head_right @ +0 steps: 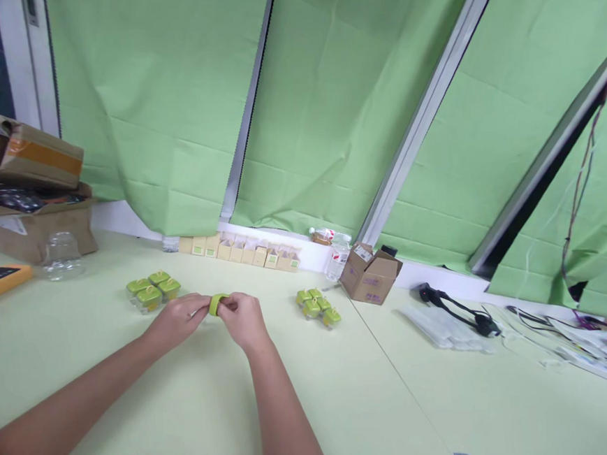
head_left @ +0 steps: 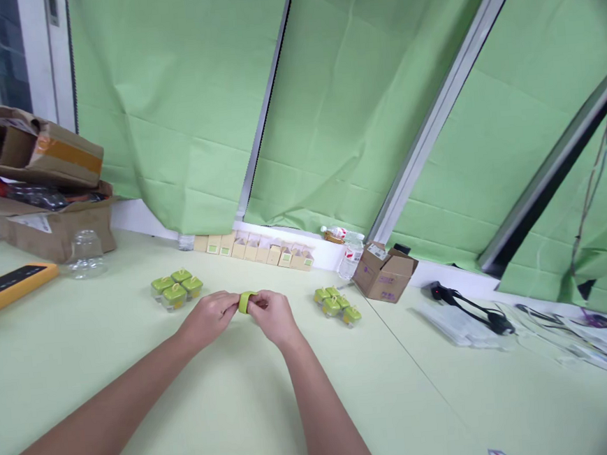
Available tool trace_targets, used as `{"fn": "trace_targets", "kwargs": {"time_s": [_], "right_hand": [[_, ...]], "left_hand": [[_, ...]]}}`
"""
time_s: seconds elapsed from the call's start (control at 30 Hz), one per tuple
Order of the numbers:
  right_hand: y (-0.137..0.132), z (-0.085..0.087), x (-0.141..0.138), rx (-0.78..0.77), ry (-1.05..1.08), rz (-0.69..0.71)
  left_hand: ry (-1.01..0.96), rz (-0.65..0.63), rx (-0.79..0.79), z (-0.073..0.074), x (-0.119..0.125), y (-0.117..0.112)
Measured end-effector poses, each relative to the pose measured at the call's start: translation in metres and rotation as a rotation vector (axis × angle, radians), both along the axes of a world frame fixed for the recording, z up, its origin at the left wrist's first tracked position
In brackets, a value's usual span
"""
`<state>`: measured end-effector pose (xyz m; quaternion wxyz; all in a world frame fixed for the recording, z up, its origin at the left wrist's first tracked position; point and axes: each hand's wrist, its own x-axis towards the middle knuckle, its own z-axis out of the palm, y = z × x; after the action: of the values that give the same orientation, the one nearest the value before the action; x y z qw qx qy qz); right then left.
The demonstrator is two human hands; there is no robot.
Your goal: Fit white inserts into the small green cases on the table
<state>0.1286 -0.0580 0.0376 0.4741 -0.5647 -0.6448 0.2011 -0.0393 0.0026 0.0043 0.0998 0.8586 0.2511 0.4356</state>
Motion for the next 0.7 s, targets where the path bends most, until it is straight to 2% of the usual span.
{"fn": "trace_targets", "kwargs": {"time_s": [0.17,0.4,0.6,0.7], "right_hand": [[-0.002,0.0,0.0,0.013,-0.006,-0.002],[-0.003,-0.002,-0.004,-0.007,-0.078,-0.157],[-0.004,-0.005,-0.008,0.073,-0.145,-0.14],[-0.004,-0.005,-0.004,0.106,-0.1,-0.124]], "left_hand": [[-0.029,0.035,0.008,-0.002,0.005,-0.005],[0.088,0.0,-0.004,0.009,0.011,-0.023],[0.063,-0.009,-0.067,0.008,0.012,-0.019],[0.016,0.001,-0.108,0.007,0.012,-0.017]]}}
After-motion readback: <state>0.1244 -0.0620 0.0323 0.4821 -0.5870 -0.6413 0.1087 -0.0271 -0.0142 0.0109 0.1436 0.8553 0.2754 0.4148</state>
